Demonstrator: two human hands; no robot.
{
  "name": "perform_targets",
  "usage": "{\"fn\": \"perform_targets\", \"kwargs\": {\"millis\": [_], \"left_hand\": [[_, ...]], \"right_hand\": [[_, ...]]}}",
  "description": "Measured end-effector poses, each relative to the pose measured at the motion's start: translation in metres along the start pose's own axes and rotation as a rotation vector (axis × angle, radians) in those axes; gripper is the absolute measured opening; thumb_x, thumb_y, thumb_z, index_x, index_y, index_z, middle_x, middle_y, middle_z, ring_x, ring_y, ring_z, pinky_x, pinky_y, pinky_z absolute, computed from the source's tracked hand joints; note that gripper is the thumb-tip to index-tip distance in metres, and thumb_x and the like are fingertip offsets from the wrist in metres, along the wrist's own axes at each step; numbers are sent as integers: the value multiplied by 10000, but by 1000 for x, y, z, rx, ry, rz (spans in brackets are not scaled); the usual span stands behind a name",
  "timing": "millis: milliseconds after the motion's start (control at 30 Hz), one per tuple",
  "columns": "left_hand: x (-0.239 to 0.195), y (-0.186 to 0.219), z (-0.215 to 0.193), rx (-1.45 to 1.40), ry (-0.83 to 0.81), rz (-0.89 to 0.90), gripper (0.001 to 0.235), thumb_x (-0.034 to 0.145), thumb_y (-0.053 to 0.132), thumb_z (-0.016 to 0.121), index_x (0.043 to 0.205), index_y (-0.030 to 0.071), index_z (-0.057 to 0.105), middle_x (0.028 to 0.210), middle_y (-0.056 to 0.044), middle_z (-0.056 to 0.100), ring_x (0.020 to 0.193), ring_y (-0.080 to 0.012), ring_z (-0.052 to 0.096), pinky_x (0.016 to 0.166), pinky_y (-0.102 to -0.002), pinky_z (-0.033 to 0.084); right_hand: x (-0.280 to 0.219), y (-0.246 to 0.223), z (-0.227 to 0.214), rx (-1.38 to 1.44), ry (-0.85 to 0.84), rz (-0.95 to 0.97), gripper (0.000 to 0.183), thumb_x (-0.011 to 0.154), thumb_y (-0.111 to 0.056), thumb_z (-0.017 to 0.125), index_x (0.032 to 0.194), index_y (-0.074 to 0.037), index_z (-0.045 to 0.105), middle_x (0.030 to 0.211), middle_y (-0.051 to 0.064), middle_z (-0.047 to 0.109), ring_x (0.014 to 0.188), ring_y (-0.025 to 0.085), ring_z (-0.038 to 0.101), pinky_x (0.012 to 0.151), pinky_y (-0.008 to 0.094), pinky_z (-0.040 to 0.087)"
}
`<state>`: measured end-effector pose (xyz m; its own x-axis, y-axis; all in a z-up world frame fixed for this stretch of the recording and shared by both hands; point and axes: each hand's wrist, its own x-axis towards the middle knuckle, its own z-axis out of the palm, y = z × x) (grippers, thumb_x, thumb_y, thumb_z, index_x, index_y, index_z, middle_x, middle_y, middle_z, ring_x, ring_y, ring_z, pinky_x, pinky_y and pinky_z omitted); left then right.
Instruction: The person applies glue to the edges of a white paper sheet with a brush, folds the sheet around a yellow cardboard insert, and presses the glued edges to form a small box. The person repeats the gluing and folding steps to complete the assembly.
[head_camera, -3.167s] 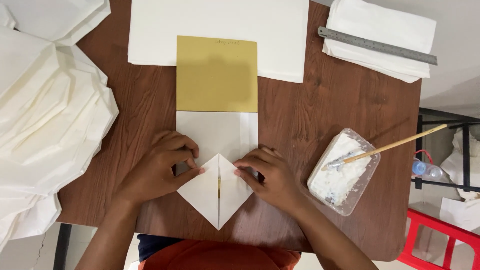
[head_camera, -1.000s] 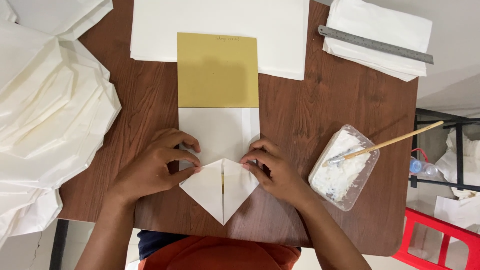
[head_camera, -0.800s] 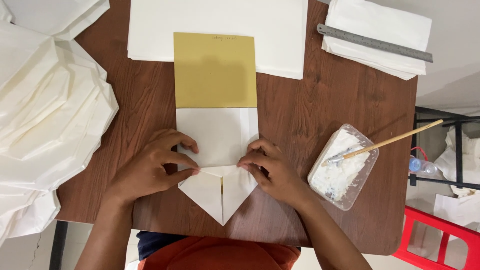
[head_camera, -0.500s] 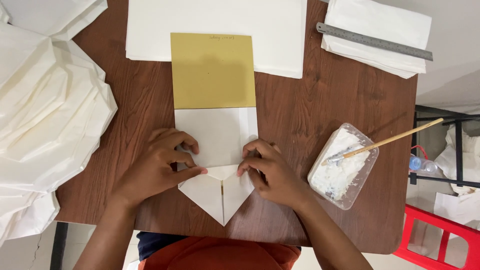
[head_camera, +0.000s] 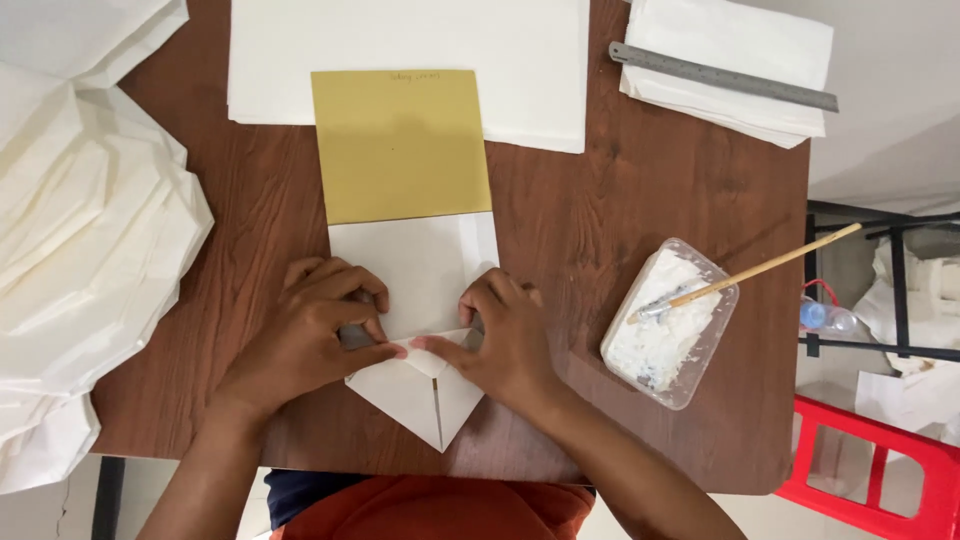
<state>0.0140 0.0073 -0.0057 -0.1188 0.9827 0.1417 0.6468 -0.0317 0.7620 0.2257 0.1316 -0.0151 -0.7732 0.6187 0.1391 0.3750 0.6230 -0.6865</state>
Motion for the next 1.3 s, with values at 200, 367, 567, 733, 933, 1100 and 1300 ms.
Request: {"fn": "perform_targets", "kwargs": {"millis": [200,367,567,733,933,1100,1300], "left_hand": [[-1,-5,-9,-61,-30,-49,139,750,185,909,787,144,782,936,-10,737,918,-242,689,999,-505,412],[0,2,-15,-127,-73,-82,199,746,58,864,912,114,769,961,-34,758,958,-272,707,1034,-506,399],[-3,-1,-10,-108,-74,-83,226,736,66,879,927,136,780,981,-11,756,999,-250,692,1057,-481,369],[-2,1,-10,-79,-83,-66,236,732,50,877,937,119,782,957,-40,748,974,-265,690,1076,-499,370],[-4,1,-13,-87,-71,-65,224,735,65,884,924,99,768,959,-58,740,971,-277,681,1071,-499,371],[-4,5,-13,-89,-71,-45,198,740,49,869,908,93,774,955,-62,745,957,-270,678,1063,-494,376],[-5,3,-10,-79,-64,-9,187,753,82,842,928,76,777,991,-90,742,971,-295,674,1065,-515,364]], "right_hand": [[-1,21,-15,292,-80,92,294,859,-157,821,909,-101,537,896,66,548,690,231,563,684,369,412],[0,24,-23,323,-204,88,210,898,-45,730,1005,-101,559,1005,75,568,775,243,599,768,394,459],[-4,16,-13,84,-187,94,293,875,-315,747,1041,-138,583,1090,84,602,808,262,601,870,461,414],[-1,-1,-11,-45,-209,113,517,799,-490,812,1058,-106,583,1133,131,575,981,365,638,978,540,390],[-5,-4,-19,-61,-252,35,670,695,-561,879,1098,-126,566,1171,132,541,1035,389,624,1002,538,347],[-9,-3,-26,-56,-252,-42,691,688,-606,859,1113,-152,557,1200,121,538,1029,356,616,993,513,331],[-12,19,-16,69,-231,-35,273,910,-363,760,1054,-158,654,1132,50,556,1016,276,593,959,458,333]]}}
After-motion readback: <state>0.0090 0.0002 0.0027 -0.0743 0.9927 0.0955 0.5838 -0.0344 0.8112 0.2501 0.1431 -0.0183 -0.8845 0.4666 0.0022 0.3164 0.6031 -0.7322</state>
